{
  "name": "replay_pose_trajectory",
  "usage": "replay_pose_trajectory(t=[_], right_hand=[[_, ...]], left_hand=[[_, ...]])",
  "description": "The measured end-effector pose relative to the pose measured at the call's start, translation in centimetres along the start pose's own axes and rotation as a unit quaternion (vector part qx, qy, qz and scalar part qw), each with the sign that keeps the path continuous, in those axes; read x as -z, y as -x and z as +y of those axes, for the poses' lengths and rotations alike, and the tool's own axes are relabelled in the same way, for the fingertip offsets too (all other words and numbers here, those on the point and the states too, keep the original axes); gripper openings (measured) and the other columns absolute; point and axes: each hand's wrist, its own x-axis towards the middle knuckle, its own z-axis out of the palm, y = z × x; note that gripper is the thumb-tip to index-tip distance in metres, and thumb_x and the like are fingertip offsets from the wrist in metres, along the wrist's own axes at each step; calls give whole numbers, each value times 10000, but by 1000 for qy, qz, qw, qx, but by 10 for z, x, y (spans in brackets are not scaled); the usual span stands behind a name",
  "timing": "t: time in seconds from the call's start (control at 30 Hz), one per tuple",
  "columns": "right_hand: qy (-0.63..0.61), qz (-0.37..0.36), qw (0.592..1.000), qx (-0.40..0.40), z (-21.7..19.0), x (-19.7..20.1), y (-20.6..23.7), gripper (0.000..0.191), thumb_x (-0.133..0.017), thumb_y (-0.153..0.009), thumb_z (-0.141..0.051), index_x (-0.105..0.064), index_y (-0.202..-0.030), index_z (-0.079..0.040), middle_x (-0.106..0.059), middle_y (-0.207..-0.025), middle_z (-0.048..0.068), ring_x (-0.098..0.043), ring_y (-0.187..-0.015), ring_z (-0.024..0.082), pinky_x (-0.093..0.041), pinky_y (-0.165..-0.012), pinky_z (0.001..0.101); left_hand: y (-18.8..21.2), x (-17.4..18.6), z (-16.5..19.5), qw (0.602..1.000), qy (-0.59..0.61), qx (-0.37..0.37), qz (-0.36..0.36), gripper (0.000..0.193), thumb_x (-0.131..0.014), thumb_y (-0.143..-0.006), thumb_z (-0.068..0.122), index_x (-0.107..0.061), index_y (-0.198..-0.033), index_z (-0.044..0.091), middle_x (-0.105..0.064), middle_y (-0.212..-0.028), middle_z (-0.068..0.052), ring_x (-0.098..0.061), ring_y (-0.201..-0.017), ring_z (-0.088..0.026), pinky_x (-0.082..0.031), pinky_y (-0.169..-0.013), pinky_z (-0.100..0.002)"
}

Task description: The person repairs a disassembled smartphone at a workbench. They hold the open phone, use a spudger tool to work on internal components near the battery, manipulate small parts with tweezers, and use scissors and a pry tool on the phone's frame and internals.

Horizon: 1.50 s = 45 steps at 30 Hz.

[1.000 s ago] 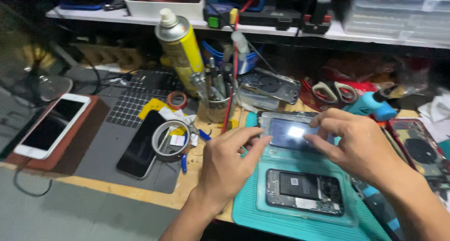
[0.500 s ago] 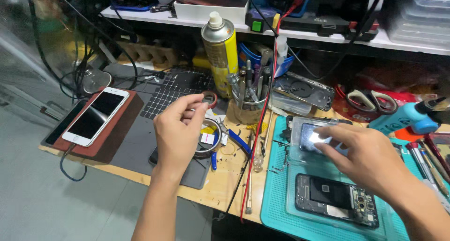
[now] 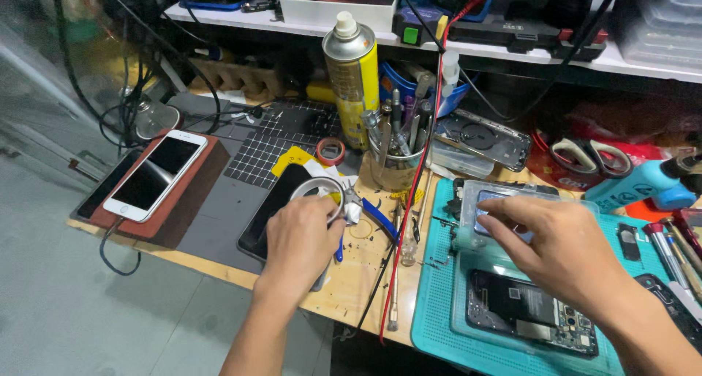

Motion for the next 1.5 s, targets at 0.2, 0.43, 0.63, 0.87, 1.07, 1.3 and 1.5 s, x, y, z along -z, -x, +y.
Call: replay_pose_trajectory(t=[0.2,0.43,0.63,0.87,1.07,1.3,1.5], right_hand=[[-67,42,995,59,-23,24,14,317,-789,-795,-201,-762,-1090,-85,-784,-939,60,-729,-725,168,-547,-589,281],[-161,140,968,132,-17,62,60,445,-846,-723,-132,-719,-1135,-19,-695,-1113,107,-685,-821,132,-577,-746,249],[-185,167,968,13,28,77,91,202,-755,-854,-44,-744,-1051,-2,-753,-915,52,-678,-788,100,-528,-709,224],[-294,166,929,-152,76,83,112,203,-713,-909,-46,-779,-1089,22,-756,-869,75,-622,-709,97,-483,-605,240],[-294,164,941,-35,95,86,107,214,-701,-892,-26,-738,-1095,29,-752,-1034,72,-688,-931,111,-532,-811,245],[-395,149,906,-18,122,77,98,162,-709,-904,12,-742,-1055,60,-732,-1051,103,-671,-966,157,-525,-854,280],[-385,127,910,-92,120,73,97,215,-709,-884,7,-757,-1090,51,-743,-1035,101,-671,-911,135,-531,-786,272]], left_hand=[[9,44,52,956,267,10,124,193,-841,-808,92,-734,-939,0,-722,-810,-73,-637,-631,-164,-515,-587,-302],[11,23,156,646,752,12,-130,235,-737,-910,47,-674,-1118,-44,-754,-1012,-59,-709,-898,-75,-590,-826,-234],[-18,-54,209,581,787,36,-204,308,-781,-981,69,-645,-1198,-102,-700,-999,-108,-627,-835,-139,-523,-793,-291],[-16,-98,243,720,674,-63,-153,823,-842,-805,205,-403,-1480,33,-569,-1338,-136,-612,-1205,-200,-554,-957,-321],[-27,-102,252,624,745,3,-235,752,-778,-868,244,-443,-1498,6,-602,-1338,-163,-629,-1203,-242,-555,-958,-357],[-28,-107,245,415,825,172,-341,707,-536,-984,538,-413,-1434,6,-638,-1231,-226,-673,-1072,-317,-571,-941,-417],[-14,-111,234,575,762,111,-276,706,-657,-937,344,-342,-1523,108,-583,-1209,-158,-618,-1182,-230,-528,-1049,-418]])
